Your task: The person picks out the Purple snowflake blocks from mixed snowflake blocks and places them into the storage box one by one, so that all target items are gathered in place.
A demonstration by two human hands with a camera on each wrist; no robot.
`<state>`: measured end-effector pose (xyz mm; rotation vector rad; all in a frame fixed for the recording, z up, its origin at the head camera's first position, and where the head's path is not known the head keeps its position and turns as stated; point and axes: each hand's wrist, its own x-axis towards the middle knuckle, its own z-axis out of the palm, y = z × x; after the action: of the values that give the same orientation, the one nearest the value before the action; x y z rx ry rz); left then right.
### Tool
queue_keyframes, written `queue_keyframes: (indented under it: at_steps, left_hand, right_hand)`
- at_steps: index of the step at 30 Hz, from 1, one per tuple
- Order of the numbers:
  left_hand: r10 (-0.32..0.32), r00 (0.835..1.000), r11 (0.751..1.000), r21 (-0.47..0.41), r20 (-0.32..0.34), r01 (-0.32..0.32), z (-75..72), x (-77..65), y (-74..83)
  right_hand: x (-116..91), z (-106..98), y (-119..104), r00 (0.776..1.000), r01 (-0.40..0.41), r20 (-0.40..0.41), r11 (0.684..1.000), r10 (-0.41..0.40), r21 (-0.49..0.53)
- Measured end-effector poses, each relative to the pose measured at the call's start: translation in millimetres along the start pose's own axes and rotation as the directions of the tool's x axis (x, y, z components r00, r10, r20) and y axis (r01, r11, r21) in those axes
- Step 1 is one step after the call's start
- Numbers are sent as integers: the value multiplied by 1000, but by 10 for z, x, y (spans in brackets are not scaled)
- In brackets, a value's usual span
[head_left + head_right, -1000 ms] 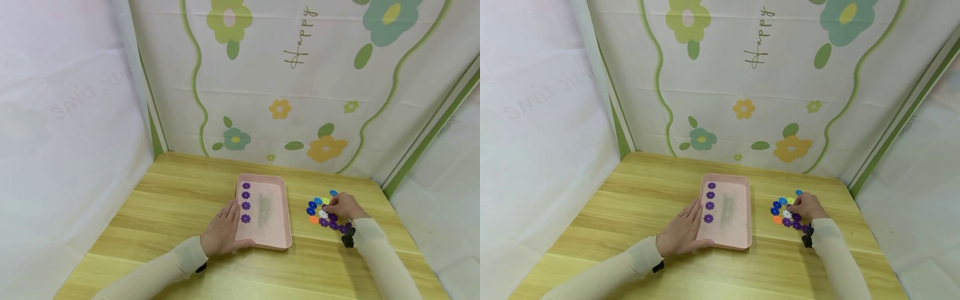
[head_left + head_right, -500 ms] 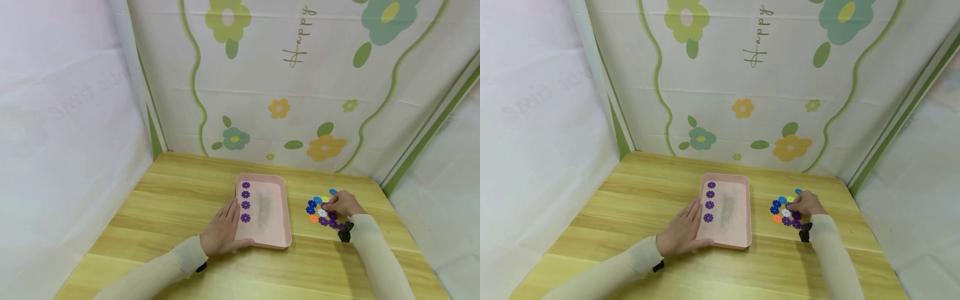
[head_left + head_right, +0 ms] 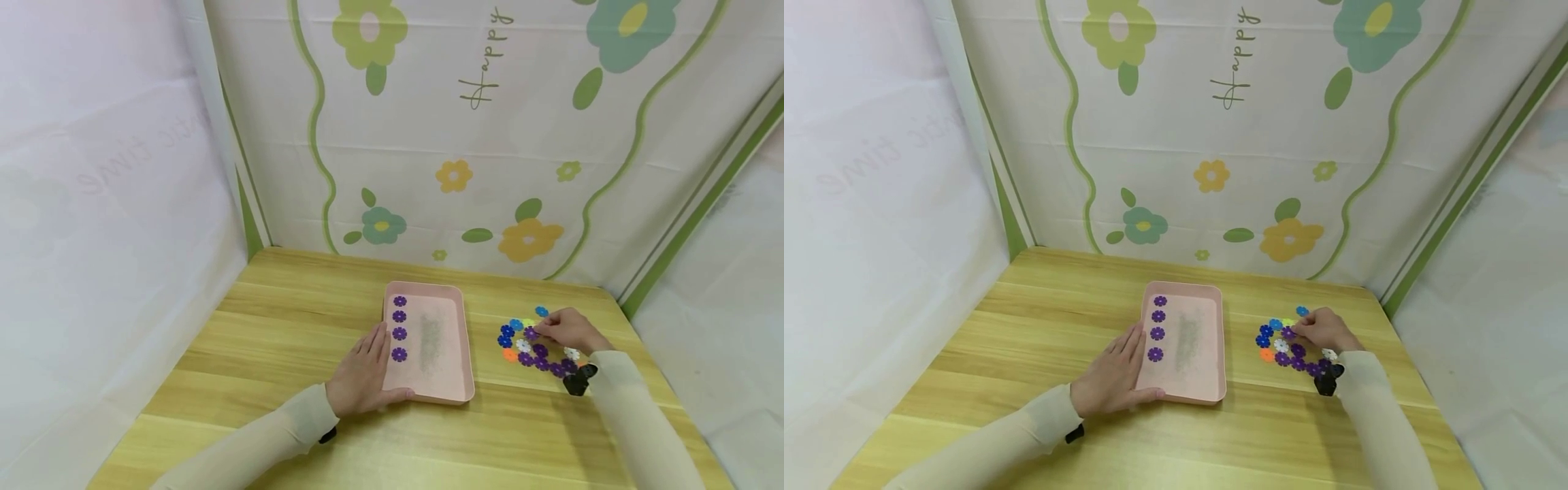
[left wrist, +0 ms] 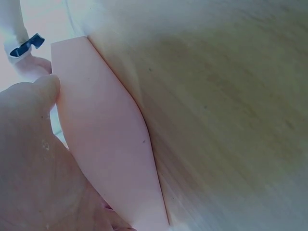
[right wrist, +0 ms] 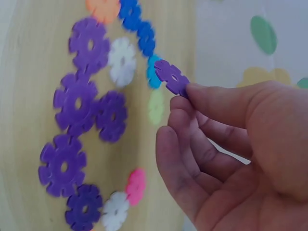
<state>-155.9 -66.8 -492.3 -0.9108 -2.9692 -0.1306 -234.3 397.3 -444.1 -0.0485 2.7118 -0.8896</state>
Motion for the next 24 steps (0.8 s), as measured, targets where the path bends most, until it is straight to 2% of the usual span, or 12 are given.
queue_keyframes:
  at_steps: [4, 11, 17, 24]
  left_hand:
    - [7, 1000, 1000, -4, -7, -7, 6, -3, -6]
    - [8, 1000, 1000, -3, -13, -8, 20, 1, -14]
    - [8, 1000, 1000, -9, -21, -9, 4, 3, -21]
    - [14, 1000, 1000, -7, 10, -14, -124, -16, 15]
  right_hand:
    - [-62, 24, -189, 998, 31, 54, 998, -34, 48]
    - [-163, 175, -673, 989, 73, 122, 991, -86, 113]
    - [-101, 444, -1028, 970, 143, 171, 977, -170, 159]
    - [-5, 852, -1363, 942, 206, 229, 962, -244, 181]
